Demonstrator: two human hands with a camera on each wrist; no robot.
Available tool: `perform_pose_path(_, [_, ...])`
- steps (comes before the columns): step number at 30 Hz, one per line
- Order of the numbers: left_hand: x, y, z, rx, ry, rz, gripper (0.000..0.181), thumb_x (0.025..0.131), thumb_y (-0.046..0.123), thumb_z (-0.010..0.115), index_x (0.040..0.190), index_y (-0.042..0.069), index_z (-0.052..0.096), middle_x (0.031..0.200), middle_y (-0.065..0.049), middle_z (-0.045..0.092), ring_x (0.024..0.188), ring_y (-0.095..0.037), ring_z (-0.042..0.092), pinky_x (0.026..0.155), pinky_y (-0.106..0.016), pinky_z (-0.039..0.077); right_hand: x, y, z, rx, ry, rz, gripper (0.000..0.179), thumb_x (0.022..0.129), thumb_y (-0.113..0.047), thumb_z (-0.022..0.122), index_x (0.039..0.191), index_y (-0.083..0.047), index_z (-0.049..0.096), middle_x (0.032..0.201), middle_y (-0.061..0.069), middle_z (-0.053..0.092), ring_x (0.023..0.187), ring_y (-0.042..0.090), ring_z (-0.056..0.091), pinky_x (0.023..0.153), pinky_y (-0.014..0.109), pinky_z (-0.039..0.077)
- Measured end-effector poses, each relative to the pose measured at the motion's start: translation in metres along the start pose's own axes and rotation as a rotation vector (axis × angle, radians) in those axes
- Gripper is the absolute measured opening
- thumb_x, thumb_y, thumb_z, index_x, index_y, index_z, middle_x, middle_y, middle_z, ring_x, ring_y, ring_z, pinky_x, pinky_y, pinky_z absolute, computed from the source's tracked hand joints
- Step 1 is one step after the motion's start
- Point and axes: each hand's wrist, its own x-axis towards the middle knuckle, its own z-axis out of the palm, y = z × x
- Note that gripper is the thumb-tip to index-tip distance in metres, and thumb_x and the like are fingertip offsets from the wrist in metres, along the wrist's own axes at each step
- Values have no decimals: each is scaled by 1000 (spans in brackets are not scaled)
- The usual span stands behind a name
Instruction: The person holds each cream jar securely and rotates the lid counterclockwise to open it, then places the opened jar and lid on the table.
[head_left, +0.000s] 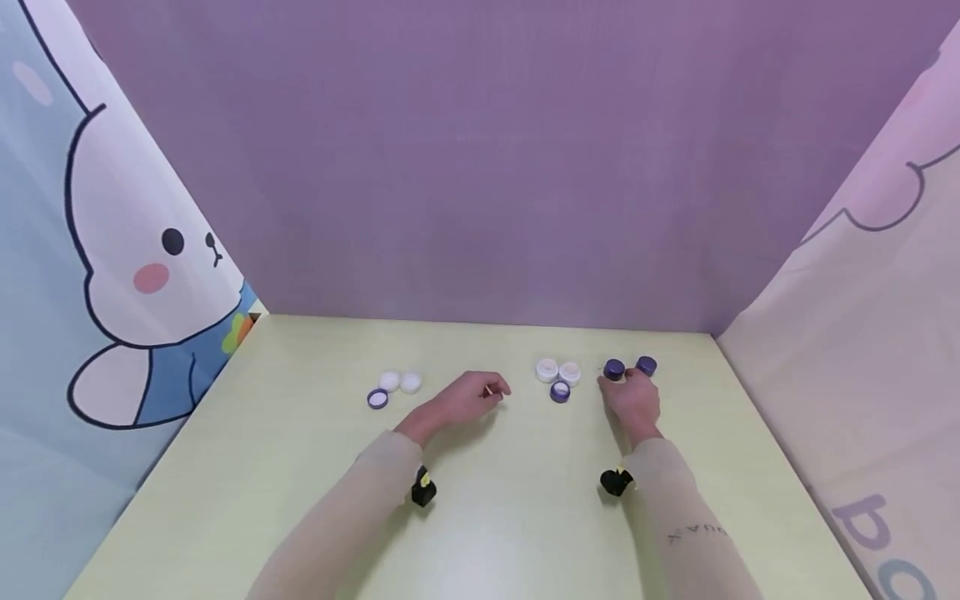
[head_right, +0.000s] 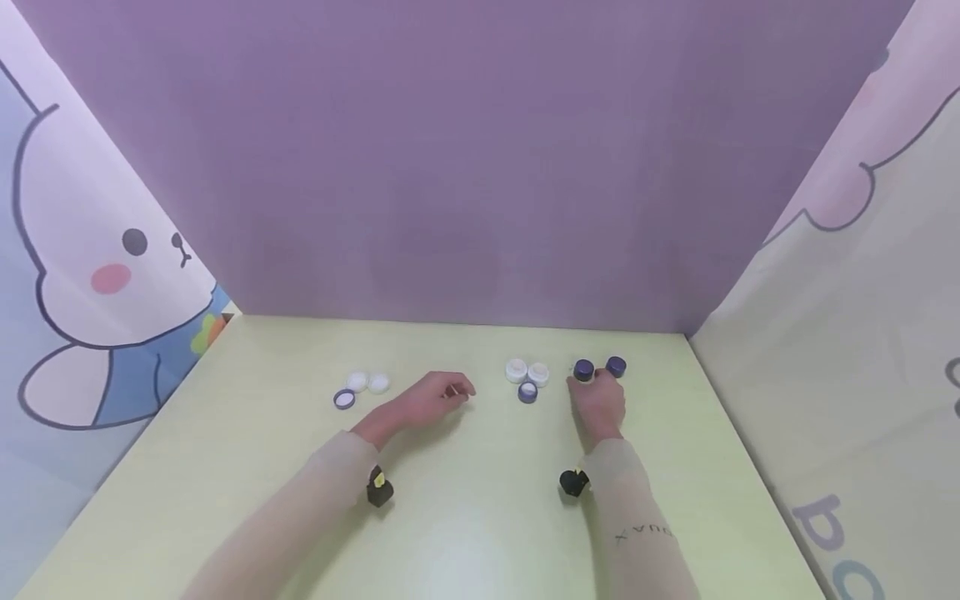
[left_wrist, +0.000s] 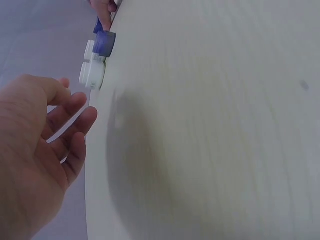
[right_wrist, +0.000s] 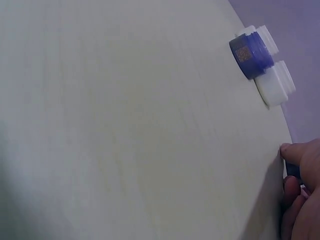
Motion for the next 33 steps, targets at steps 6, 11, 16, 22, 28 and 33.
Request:
perform_pose_path(6, [18, 12, 13, -41, 12, 10, 18, 97, 5, 56, 110, 4, 68, 96, 0, 64, 86, -11, 58, 77, -26, 49, 5, 1, -1, -43, 17, 8, 63, 91, -47, 59, 131, 2, 53, 123, 29, 58, 109, 48, 55, 85, 56, 45])
perform_pose_path(11, [26, 18, 22, -75, 8, 23, 18, 98, 8, 56, 112, 5, 68, 98, 1, 65, 88, -11, 59, 78, -25, 49, 7, 1, 1, -36, 56, 27, 61, 92, -45, 57, 133, -1, 52, 124, 27, 58, 110, 48, 55, 86, 56, 44])
perform_pose_path(16, [29, 17, 25, -79, 4, 42, 18, 97, 8, 57, 111, 5, 68, 99, 1, 66, 89, -10, 59, 79, -26, 49, 7, -1, 6, -4, 68, 54, 64, 91, -48, 57, 136, -2, 50, 125, 26, 58, 110, 47, 55, 87, 55, 44])
perform_pose_path(22, [25, 13, 22, -62, -34, 48, 18, 98, 10, 56, 112, 8, 68, 101, -1, 66, 88, -10, 59, 76, -26, 50, 2, -5, 8, 26, 62, 55, 57, 89, -47, 60, 124, -2, 57, 115, 24, 63, 101, 42, 59, 79, 51, 45])
perform_pose_path(28, [15, 10, 13, -69, -82, 49, 19, 99, 9, 55, 113, 8, 67, 104, -5, 66, 90, -10, 59, 74, -26, 51, 0, -7, 3, 142, 11, 14, 60, 88, -46, 63, 124, 1, 53, 116, 24, 60, 104, 41, 57, 87, 51, 46])
perform_pose_path(33, [-2, 13, 11, -9, -142, 128, 19, 98, 8, 56, 113, 6, 67, 104, -5, 67, 89, -7, 59, 75, -23, 51, -12, -3, 1, 228, -27, -28, 60, 87, -33, 70, 126, 7, 50, 116, 27, 60, 98, 37, 62, 85, 44, 51])
